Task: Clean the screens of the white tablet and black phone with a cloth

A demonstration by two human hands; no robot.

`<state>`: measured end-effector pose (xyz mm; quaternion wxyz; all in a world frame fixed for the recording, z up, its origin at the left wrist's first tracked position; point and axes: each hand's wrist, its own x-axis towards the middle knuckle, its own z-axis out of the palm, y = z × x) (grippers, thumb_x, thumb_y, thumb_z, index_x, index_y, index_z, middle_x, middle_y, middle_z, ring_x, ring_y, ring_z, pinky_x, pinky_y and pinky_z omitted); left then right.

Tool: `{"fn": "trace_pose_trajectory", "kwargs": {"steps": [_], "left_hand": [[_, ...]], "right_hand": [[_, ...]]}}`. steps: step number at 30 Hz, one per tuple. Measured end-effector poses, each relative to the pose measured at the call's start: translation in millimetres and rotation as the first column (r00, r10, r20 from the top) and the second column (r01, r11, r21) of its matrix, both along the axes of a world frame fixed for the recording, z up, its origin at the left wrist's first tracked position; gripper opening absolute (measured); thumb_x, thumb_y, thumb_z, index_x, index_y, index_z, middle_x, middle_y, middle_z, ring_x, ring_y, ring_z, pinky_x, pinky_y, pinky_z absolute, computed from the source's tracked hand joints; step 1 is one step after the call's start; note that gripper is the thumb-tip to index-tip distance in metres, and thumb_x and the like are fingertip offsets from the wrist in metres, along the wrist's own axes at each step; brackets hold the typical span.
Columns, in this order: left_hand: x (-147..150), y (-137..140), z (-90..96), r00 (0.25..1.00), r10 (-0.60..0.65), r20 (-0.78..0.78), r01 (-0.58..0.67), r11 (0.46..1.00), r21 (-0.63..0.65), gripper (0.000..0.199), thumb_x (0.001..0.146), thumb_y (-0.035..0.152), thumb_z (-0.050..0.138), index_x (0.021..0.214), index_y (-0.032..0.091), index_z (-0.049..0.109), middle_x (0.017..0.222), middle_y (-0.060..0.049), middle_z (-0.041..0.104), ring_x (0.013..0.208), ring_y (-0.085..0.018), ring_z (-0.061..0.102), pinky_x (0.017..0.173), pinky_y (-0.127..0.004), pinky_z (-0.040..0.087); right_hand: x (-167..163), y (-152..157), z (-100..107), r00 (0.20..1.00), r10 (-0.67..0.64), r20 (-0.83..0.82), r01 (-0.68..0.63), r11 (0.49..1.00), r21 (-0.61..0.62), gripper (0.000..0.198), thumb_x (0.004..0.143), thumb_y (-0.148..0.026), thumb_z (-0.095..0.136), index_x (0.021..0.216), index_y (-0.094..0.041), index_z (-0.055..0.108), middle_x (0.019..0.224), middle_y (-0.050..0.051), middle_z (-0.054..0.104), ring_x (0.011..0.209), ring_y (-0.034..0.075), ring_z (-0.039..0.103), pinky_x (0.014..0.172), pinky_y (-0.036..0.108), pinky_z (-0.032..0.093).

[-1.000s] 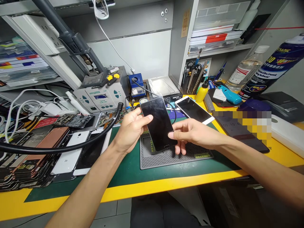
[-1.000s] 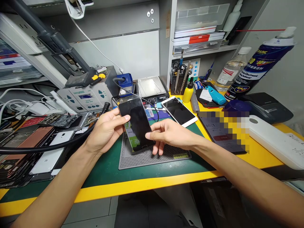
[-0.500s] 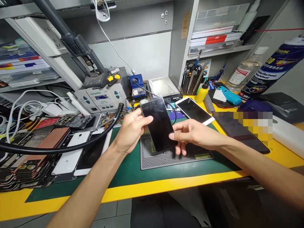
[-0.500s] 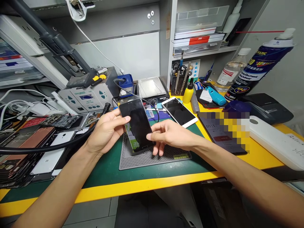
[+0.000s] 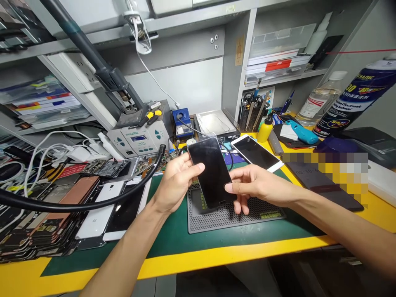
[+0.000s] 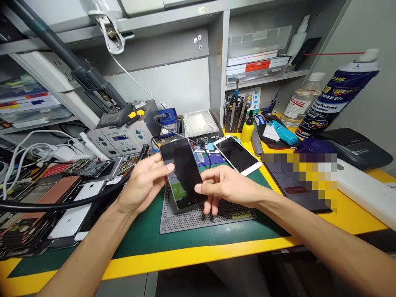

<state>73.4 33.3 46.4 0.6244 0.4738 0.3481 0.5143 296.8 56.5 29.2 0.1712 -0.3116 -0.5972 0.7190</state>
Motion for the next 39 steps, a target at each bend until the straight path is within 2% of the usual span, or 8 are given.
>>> {"fn": "trace_pose_trajectory", "kwargs": {"steps": [9, 15, 21, 26, 30, 36, 39], "left_hand": [[3.2, -6.6, 4.7, 0.999, -0.018, -0.038, 0.020, 0.998, 0.052, 0.037, 0.092, 0.025, 0.068, 0.128, 0.019, 0.063, 0.125, -0.009, 0.071, 0.119, -0.027, 0.063, 0.098, -0.037, 0.050], [2.4, -8.0, 6.6, 0.999, -0.015, -0.049, 0.017, 0.999, 0.046, 0.040, 0.087, 0.027, 0.074, 0.126, 0.020, 0.065, 0.127, -0.009, 0.070, 0.120, -0.029, 0.063, 0.098, -0.039, 0.052], [2.7, -8.8, 7.1, 0.999, -0.014, -0.033, 0.016, 0.999, 0.042, 0.040, 0.089, 0.025, 0.073, 0.127, 0.019, 0.064, 0.125, -0.009, 0.070, 0.120, -0.028, 0.063, 0.096, -0.037, 0.053], [4.4, -8.8, 8.3, 0.998, 0.030, -0.053, -0.029, 0.999, 0.012, 0.035, 0.092, 0.030, 0.069, 0.126, 0.020, 0.066, 0.120, -0.008, 0.073, 0.114, -0.026, 0.066, 0.095, -0.036, 0.054], [3.9, -8.5, 7.8, 0.997, 0.042, -0.064, -0.042, 0.999, 0.005, 0.038, 0.090, 0.033, 0.072, 0.125, 0.020, 0.067, 0.115, -0.008, 0.075, 0.106, -0.026, 0.069, 0.090, -0.036, 0.055], [2.6, -8.5, 4.9, 0.994, 0.056, -0.099, -0.053, 0.998, 0.032, 0.034, 0.094, 0.034, 0.067, 0.125, 0.019, 0.066, 0.096, -0.005, 0.076, 0.088, -0.022, 0.070, 0.074, -0.033, 0.054], [2.7, -8.7, 4.3, 0.992, 0.059, -0.107, -0.054, 0.998, 0.044, 0.032, 0.095, 0.034, 0.066, 0.124, 0.020, 0.066, 0.097, -0.005, 0.076, 0.086, -0.020, 0.069, 0.070, -0.031, 0.053]], "right_hand": [[2.0, -2.8, -3.3, 0.999, 0.000, -0.035, 0.001, 0.999, 0.051, 0.039, 0.086, -0.047, 0.075, 0.076, -0.019, 0.050, 0.067, 0.005, 0.074, 0.058, 0.017, 0.070, 0.054, 0.025, 0.052], [1.8, -3.5, -3.2, 0.998, 0.018, -0.058, -0.017, 1.000, 0.023, 0.035, 0.086, -0.047, 0.076, 0.082, -0.017, 0.058, 0.067, 0.004, 0.072, 0.058, 0.017, 0.070, 0.054, 0.024, 0.053], [2.2, -4.1, -3.2, 0.997, 0.027, -0.066, -0.026, 0.999, 0.020, 0.034, 0.085, -0.047, 0.076, 0.085, -0.017, 0.061, 0.066, 0.002, 0.070, 0.060, 0.017, 0.070, 0.053, 0.023, 0.053], [2.7, -6.2, 0.4, 0.998, 0.036, -0.046, -0.036, 0.999, 0.002, 0.034, 0.086, -0.048, 0.076, 0.085, -0.017, 0.062, 0.066, 0.004, 0.073, 0.057, 0.016, 0.070, 0.053, 0.022, 0.052], [2.0, -5.5, -0.4, 0.998, 0.037, -0.049, -0.038, 0.999, -0.012, 0.036, 0.084, -0.049, 0.077, 0.088, -0.016, 0.063, 0.065, 0.003, 0.071, 0.059, 0.017, 0.071, 0.052, 0.022, 0.053], [1.3, -4.2, -3.6, 0.997, 0.040, -0.062, -0.040, 0.999, -0.013, 0.038, 0.081, -0.049, 0.080, 0.095, -0.015, 0.067, 0.071, 0.001, 0.068, 0.064, 0.018, 0.072, 0.053, 0.023, 0.055], [1.2, -4.3, -3.6, 0.996, 0.043, -0.072, -0.044, 0.999, -0.012, 0.038, 0.082, -0.046, 0.080, 0.099, -0.015, 0.068, 0.077, 0.002, 0.068, 0.064, 0.018, 0.072, 0.053, 0.023, 0.055]]}}
